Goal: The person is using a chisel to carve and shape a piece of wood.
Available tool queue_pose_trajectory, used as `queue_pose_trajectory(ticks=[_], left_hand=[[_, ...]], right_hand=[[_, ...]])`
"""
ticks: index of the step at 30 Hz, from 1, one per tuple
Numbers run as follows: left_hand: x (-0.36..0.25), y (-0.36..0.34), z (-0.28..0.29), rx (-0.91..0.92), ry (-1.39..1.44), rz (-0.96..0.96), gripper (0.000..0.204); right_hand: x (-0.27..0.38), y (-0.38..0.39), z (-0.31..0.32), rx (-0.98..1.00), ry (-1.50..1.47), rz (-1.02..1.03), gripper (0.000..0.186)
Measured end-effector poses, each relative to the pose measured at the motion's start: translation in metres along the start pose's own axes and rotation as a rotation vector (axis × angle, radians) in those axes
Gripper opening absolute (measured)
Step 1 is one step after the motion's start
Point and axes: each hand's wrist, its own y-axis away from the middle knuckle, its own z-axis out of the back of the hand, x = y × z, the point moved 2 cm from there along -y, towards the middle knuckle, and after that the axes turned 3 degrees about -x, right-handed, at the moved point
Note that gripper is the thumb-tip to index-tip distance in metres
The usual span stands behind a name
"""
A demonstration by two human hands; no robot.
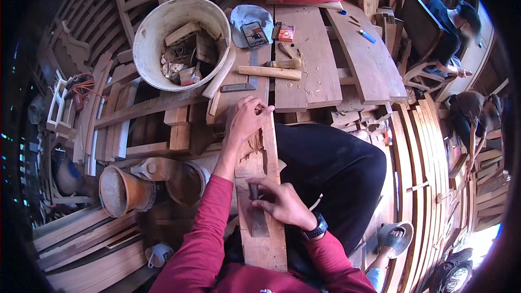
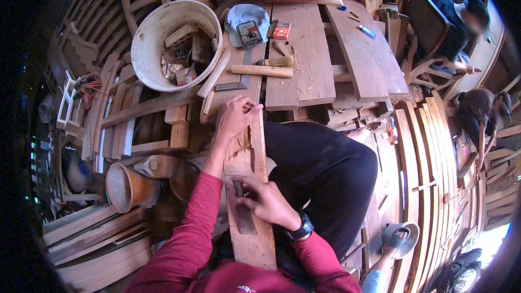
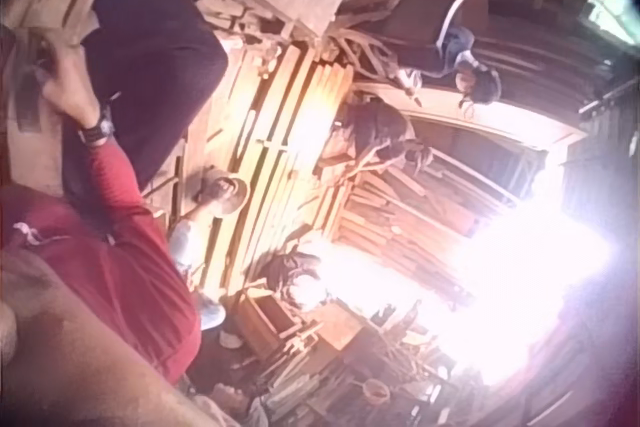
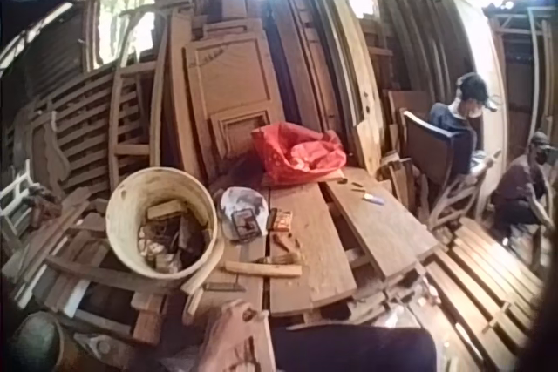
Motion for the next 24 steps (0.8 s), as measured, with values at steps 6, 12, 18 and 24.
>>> queue_pose_trajectory(ticks=[6,12,18,24], left_hand=[[-0.001,-0.004,-0.003,0.049,-0.094,0.051,0.045],[0.002,-0.007,-0.001,0.022,-0.028,0.087,0.047],[0.001,-0.011,0.003,0.042,-0.071,0.057,0.051],[0.003,-0.01,-0.001,0.032,-0.103,0.008,0.055]], right_hand=[[-0.001,-0.001,0.007,-0.231,-0.082,0.006,0.052],[-0.012,-0.004,-0.006,-0.004,-0.055,0.09,0.049],[-0.004,-0.007,0.002,-0.006,0.003,-0.018,0.055],[-0.008,-0.009,0.003,-0.244,-0.175,0.026,0.056]])
